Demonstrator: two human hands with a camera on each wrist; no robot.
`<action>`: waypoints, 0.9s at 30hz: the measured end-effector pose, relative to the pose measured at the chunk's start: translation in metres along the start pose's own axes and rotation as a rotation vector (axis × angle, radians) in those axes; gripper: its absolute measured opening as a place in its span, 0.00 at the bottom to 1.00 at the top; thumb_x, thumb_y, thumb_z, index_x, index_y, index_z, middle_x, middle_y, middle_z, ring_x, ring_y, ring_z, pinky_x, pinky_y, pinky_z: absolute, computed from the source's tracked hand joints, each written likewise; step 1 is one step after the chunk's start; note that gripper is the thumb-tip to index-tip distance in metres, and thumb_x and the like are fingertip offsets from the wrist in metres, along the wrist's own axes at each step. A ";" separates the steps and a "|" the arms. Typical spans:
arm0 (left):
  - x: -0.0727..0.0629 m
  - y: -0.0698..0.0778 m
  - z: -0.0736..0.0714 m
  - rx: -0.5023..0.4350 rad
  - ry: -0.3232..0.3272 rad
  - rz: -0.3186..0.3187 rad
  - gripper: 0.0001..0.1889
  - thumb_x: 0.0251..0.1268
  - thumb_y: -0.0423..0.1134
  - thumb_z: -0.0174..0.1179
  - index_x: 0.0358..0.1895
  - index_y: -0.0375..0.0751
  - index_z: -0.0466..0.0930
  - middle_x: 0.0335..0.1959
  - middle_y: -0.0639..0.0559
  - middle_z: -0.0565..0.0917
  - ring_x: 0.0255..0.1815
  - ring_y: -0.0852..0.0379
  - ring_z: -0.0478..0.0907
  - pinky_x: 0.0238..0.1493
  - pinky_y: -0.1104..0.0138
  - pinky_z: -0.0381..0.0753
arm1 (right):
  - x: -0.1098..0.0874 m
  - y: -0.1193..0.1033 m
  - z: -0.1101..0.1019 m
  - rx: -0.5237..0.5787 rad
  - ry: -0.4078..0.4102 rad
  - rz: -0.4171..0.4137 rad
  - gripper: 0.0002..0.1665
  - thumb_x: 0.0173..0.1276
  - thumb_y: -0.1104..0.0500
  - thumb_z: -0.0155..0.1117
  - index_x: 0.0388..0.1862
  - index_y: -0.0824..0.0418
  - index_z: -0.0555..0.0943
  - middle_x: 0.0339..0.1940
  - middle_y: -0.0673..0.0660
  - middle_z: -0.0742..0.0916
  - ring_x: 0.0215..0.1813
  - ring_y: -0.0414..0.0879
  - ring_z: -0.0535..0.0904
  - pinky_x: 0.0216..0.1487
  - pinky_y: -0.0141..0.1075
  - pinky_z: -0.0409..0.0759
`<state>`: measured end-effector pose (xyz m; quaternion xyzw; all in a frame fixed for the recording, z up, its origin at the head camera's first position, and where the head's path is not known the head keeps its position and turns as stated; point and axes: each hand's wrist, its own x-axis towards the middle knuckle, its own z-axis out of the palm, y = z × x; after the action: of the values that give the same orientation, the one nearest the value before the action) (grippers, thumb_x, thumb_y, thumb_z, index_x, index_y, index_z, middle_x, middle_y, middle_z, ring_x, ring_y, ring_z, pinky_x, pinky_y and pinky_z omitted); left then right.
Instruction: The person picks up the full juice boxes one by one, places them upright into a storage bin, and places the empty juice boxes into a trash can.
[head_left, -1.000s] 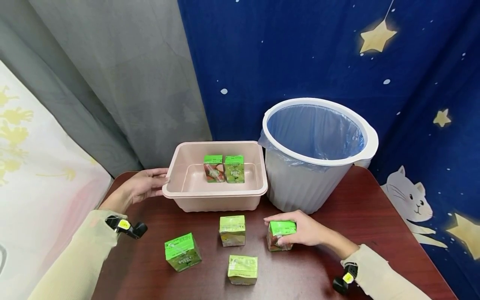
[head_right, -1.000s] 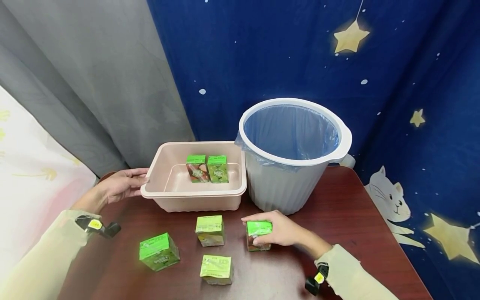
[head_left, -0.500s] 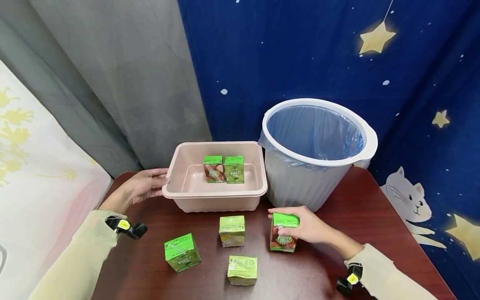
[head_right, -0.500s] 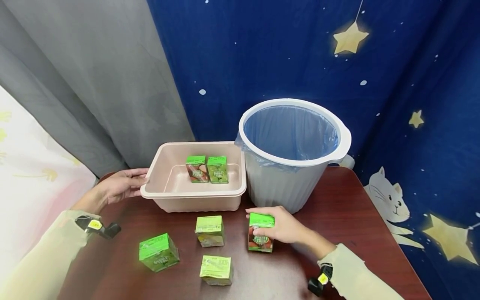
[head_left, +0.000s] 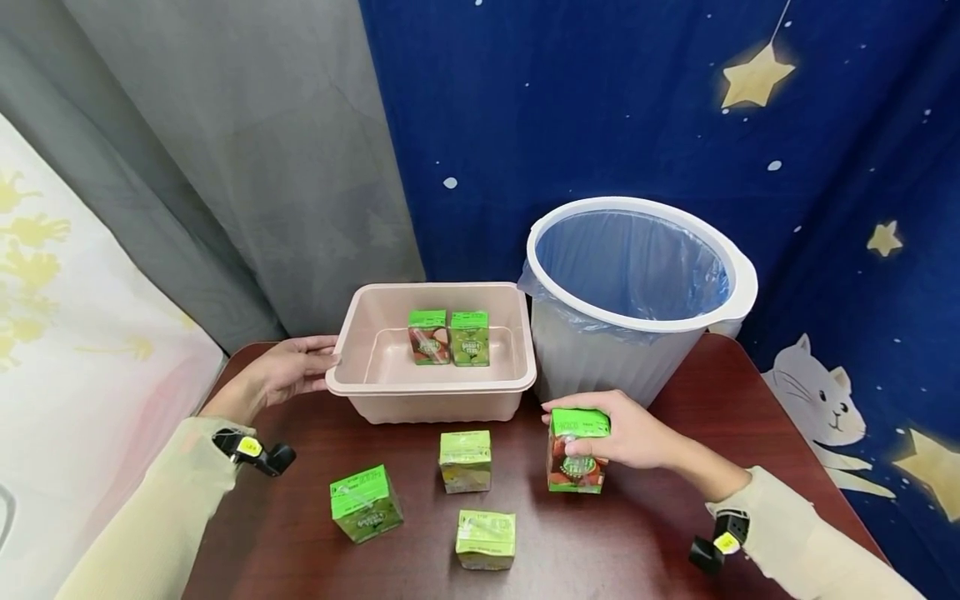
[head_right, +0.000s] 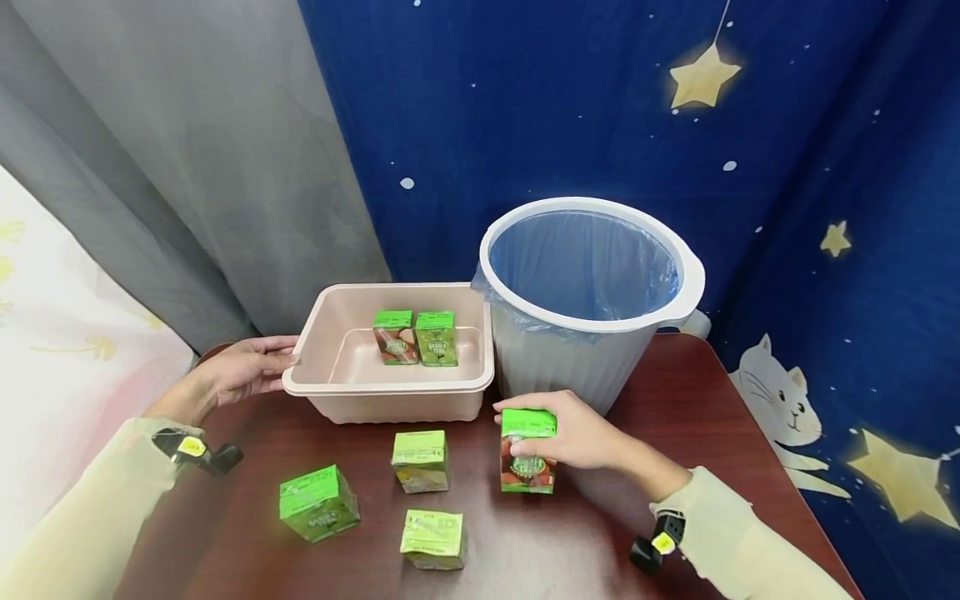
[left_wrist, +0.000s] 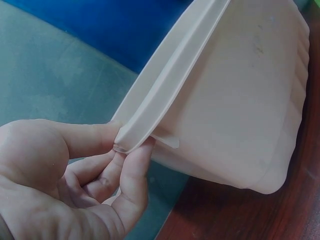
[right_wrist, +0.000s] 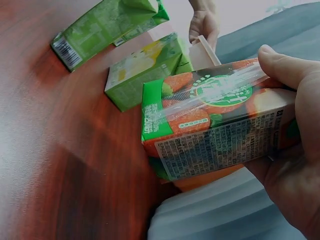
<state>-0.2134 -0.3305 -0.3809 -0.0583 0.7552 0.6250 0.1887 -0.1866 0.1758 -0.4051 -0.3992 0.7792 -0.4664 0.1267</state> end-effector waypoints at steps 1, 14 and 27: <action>0.000 0.000 0.000 -0.001 0.000 -0.001 0.36 0.78 0.34 0.57 0.80 0.28 0.49 0.53 0.52 0.81 0.45 0.64 0.83 0.44 0.68 0.86 | 0.001 -0.002 -0.001 -0.006 0.003 0.002 0.27 0.67 0.59 0.74 0.65 0.59 0.81 0.57 0.53 0.88 0.47 0.38 0.82 0.46 0.29 0.81; 0.000 0.002 0.002 -0.021 -0.005 -0.001 0.36 0.78 0.33 0.56 0.80 0.27 0.48 0.49 0.56 0.83 0.45 0.64 0.83 0.44 0.68 0.86 | 0.014 -0.037 -0.014 0.011 0.028 0.046 0.25 0.65 0.59 0.75 0.61 0.55 0.83 0.45 0.48 0.89 0.42 0.43 0.84 0.44 0.35 0.84; 0.000 0.001 0.000 -0.034 -0.016 0.004 0.36 0.78 0.33 0.56 0.79 0.26 0.47 0.48 0.56 0.83 0.45 0.64 0.84 0.44 0.67 0.86 | 0.041 -0.067 -0.026 -0.076 0.057 0.064 0.25 0.64 0.57 0.75 0.60 0.56 0.82 0.38 0.48 0.86 0.39 0.45 0.81 0.41 0.35 0.82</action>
<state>-0.2138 -0.3303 -0.3801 -0.0552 0.7432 0.6384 0.1924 -0.1943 0.1453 -0.3284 -0.3652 0.8119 -0.4434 0.1042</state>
